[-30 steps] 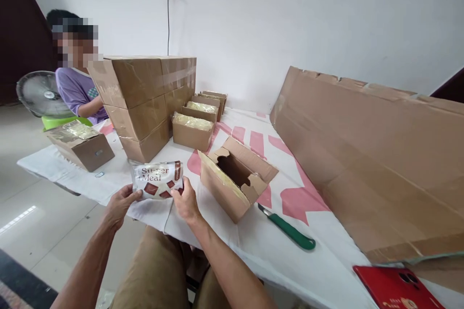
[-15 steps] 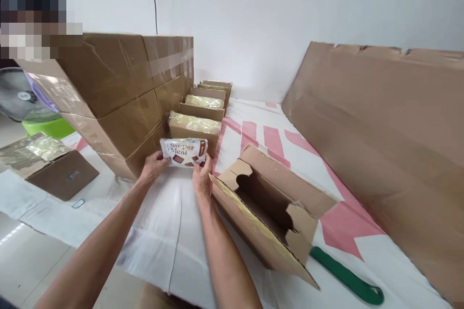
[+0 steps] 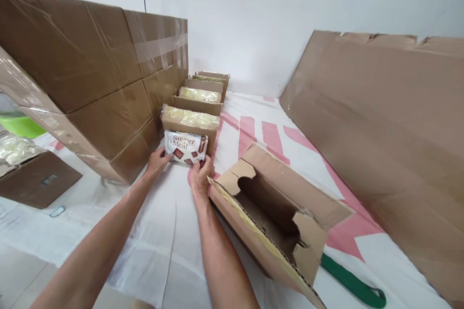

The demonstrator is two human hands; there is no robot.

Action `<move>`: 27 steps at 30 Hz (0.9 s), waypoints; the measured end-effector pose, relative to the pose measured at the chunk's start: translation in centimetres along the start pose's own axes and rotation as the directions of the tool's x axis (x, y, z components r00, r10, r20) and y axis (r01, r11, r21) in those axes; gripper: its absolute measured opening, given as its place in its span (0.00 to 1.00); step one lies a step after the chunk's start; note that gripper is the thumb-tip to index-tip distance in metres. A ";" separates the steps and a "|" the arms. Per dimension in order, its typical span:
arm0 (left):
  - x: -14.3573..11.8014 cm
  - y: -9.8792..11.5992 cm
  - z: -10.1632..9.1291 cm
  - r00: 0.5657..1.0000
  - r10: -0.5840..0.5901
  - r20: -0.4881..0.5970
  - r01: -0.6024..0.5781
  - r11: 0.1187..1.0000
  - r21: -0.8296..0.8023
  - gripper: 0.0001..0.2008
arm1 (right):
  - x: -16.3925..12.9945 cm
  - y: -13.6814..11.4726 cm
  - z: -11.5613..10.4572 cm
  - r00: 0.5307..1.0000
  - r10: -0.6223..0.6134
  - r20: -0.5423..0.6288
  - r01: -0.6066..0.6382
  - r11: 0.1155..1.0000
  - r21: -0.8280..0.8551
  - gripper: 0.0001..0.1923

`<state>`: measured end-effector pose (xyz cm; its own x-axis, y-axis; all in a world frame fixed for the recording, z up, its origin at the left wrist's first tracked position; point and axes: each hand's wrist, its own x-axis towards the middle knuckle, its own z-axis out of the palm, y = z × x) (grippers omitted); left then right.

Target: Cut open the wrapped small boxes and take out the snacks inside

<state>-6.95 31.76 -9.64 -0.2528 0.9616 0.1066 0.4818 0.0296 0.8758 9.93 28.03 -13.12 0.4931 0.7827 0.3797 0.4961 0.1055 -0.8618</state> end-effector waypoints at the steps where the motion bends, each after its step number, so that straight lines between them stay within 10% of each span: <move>1: 0.0 0.0 0.1 1.000 -0.005 -0.007 0.005 1.000 0.003 0.17 | 0.0 -0.1 0.0 1.000 -0.002 0.000 0.002 1.000 -0.007 0.20; 10: -4.2 0.6 -0.5 0.995 0.010 -0.097 -0.012 1.000 -0.019 0.42 | -3.5 -3.5 -1.7 0.985 -0.091 0.147 0.102 0.992 -0.073 0.37; 15: -10.2 1.4 -2.7 0.994 0.041 -0.103 -0.045 0.998 -0.035 0.41 | -11.2 -6.6 -6.3 0.770 -0.295 0.565 0.412 0.907 -0.089 0.39; 20: -14.7 3.7 -3.7 0.990 0.121 0.065 -0.113 0.985 -0.127 0.28 | -15.3 -8.5 -17.4 0.552 -0.449 0.703 0.550 0.830 0.099 0.36; 24: -16.2 7.4 -2.0 0.941 0.212 0.265 -0.128 0.945 -0.301 0.39 | -16.1 -7.3 -28.8 0.519 -0.473 0.711 0.517 0.837 0.180 0.17; 27: -16.8 10.2 0.2 0.884 0.275 0.379 -0.066 0.874 -0.481 0.52 | -16.1 -4.7 -35.8 0.689 -0.353 0.633 0.415 0.908 0.055 0.14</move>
<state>2.43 15.95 -2.59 0.2273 0.9611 0.1567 0.0345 -0.1687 0.9851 25.18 -7.03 -3.16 -0.2877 0.8905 0.3525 0.6160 0.4539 -0.6439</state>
